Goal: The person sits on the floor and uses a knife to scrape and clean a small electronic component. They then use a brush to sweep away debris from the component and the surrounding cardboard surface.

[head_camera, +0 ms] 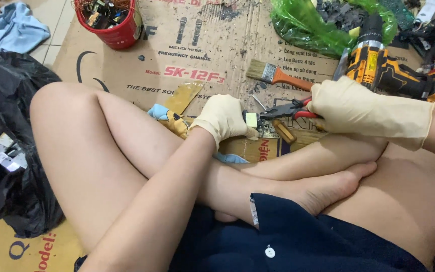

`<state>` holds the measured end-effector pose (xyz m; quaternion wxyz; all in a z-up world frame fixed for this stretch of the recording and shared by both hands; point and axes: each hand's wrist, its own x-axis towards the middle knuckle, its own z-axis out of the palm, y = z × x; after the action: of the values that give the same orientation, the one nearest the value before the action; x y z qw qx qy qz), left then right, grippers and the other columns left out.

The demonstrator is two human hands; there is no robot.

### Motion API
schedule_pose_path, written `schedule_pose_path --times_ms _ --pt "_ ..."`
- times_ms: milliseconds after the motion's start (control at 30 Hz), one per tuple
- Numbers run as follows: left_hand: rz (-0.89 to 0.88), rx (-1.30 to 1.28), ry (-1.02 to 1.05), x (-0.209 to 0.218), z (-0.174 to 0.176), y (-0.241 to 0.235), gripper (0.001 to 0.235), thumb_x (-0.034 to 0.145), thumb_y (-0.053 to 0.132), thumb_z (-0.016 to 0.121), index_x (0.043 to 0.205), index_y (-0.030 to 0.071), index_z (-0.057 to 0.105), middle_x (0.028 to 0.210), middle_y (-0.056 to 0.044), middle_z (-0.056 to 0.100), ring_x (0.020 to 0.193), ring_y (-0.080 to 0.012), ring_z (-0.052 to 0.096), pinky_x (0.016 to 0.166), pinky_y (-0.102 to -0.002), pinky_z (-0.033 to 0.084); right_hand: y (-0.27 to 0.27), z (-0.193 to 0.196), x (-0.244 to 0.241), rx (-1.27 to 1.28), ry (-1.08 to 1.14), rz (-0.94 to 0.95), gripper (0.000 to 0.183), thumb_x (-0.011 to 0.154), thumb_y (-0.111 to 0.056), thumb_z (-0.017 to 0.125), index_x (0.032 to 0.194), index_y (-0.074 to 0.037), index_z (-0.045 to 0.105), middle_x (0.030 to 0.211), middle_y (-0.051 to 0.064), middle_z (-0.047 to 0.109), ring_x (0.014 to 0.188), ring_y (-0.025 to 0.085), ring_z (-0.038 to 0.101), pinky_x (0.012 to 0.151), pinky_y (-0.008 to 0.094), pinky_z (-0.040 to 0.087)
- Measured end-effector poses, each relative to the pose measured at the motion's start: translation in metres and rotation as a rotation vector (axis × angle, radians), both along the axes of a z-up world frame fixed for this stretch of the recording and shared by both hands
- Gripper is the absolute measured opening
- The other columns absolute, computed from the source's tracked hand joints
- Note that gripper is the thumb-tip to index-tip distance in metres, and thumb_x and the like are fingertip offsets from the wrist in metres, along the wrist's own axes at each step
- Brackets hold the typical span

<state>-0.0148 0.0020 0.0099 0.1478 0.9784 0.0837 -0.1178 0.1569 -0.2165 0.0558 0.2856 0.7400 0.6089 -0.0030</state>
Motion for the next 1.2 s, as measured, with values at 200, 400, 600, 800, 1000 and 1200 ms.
schedule_pose_path --times_ms 200,400,600,800,1000,1200 --pt "0.011 0.116 -0.19 -0.002 0.003 -0.006 0.063 0.061 0.066 0.077 0.08 0.006 0.079 0.075 -0.016 0.073 0.066 -0.0373 0.068 0.069 -0.042 0.054 -0.005 0.009 -0.008 -0.057 0.138 -0.325 0.031 0.073 -0.032 0.073 0.095 -0.011 0.071 0.092 0.01 0.072 0.077 0.033 0.071 0.074 0.038 0.06" --pt "0.264 0.091 -0.259 0.001 0.012 -0.006 0.06 0.058 0.068 0.069 0.084 0.015 0.078 0.076 -0.008 0.076 0.087 -0.029 0.076 0.081 -0.042 0.058 0.016 0.023 -0.024 0.016 0.296 -0.72 0.034 0.089 -0.042 0.068 0.091 -0.012 0.084 0.084 0.01 0.075 0.088 0.029 0.077 0.074 0.041 0.061" --pt "0.472 0.191 -0.475 0.008 -0.017 -0.005 0.049 0.065 0.063 0.068 0.074 0.016 0.074 0.068 -0.007 0.072 0.075 -0.0296 0.074 0.072 -0.044 0.056 0.048 -0.004 -0.04 0.19 0.462 -0.94 0.046 0.081 -0.057 0.07 0.06 -0.016 0.076 0.063 0.007 0.072 0.067 0.029 0.075 0.061 0.04 0.056" --pt "0.528 0.589 -0.805 0.033 -0.049 0.019 0.03 0.069 0.029 0.072 0.081 0.005 0.059 0.073 -0.013 0.052 0.077 -0.0351 0.054 0.071 -0.052 0.043 0.066 0.055 -0.072 0.486 1.302 -1.482 0.04 0.102 -0.039 0.054 0.087 -0.001 0.055 0.073 0.003 0.047 0.07 0.025 0.057 0.07 0.049 0.053" --pt "0.615 0.372 -0.736 0.024 -0.022 0.02 0.075 0.049 0.049 0.095 0.098 0.01 0.054 0.09 -0.006 0.052 0.094 -0.0281 0.054 0.083 -0.049 0.045 0.067 0.08 -0.147 0.944 2.222 -1.447 0.03 0.097 -0.024 0.067 0.078 -0.005 0.055 0.068 0.003 0.057 0.07 0.029 0.062 0.068 0.041 0.048" --pt "0.862 0.518 -1.285 0.027 0.003 0.014 0.012 0.093 0.009 0.056 0.081 0.012 0.054 0.083 -0.001 0.051 0.071 -0.0246 0.056 0.076 -0.044 0.047 0.052 0.026 -0.155 0.874 2.751 -1.172 0.053 0.102 -0.044 0.056 0.061 -0.013 0.043 0.087 0.008 0.051 0.077 0.023 0.05 0.067 0.044 0.041"
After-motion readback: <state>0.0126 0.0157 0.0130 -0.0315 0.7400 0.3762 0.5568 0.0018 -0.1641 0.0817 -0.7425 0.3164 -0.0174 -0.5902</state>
